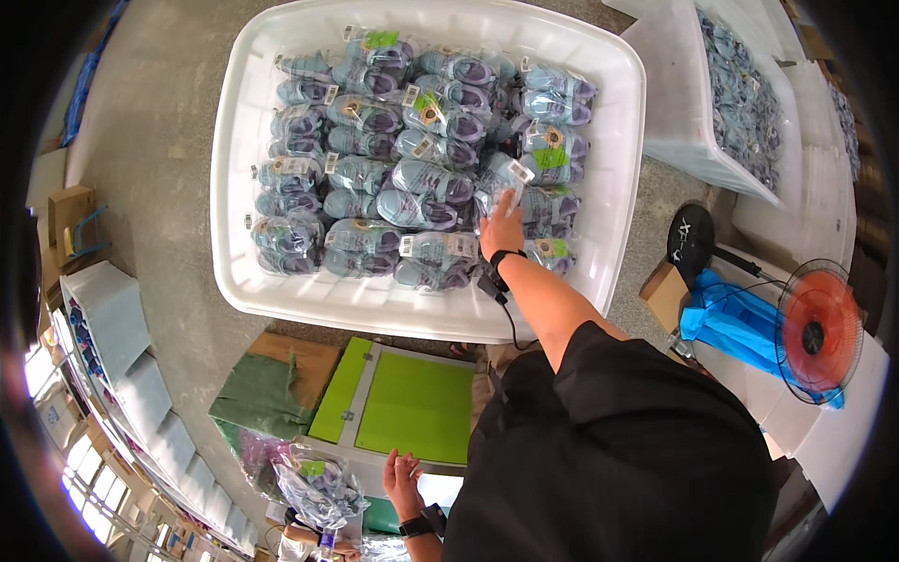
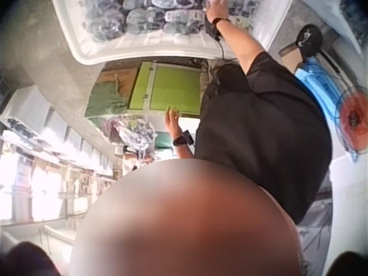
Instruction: The person repeatedly picks up packaged pairs of slippers from a large white bin and places them onto a green conveyor belt. The camera is head-mounted and moves erratically, causing significant motion blur. Other workers are visible in the background performing similar tasks.
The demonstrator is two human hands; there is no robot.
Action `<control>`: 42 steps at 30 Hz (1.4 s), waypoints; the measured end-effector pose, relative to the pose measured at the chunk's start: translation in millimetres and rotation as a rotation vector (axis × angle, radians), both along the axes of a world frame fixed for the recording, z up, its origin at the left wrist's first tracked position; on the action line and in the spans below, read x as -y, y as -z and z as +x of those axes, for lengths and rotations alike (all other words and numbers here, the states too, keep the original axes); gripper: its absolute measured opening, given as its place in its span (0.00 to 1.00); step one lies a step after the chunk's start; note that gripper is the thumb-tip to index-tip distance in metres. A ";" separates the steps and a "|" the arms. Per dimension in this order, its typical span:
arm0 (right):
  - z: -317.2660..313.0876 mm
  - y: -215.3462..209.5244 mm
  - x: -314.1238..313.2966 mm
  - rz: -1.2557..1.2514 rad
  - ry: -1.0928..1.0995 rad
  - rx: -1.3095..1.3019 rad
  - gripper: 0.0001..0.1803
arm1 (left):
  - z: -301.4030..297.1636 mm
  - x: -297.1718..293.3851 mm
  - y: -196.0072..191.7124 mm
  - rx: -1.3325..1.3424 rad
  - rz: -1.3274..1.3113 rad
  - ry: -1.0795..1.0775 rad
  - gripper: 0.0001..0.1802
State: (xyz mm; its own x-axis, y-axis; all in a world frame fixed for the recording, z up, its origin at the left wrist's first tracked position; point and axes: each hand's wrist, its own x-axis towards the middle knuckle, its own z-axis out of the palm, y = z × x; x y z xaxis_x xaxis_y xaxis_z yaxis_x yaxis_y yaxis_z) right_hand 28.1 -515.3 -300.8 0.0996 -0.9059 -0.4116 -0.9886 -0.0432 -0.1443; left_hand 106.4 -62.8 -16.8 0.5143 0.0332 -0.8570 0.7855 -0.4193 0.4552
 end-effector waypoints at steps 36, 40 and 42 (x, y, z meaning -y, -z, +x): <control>-2.1 -37.3 27.3 0.467 0.014 -0.178 0.45 | -79.1 -116.5 19.3 0.055 -0.010 -0.099 0.21; -33.5 -18.2 44.2 0.180 -0.088 -0.047 0.42 | -104.1 -182.9 33.9 0.133 0.016 -0.140 0.22; -50.8 -6.6 50.7 0.100 -0.312 -0.014 0.46 | -119.4 -222.2 44.7 0.151 0.061 -0.147 0.24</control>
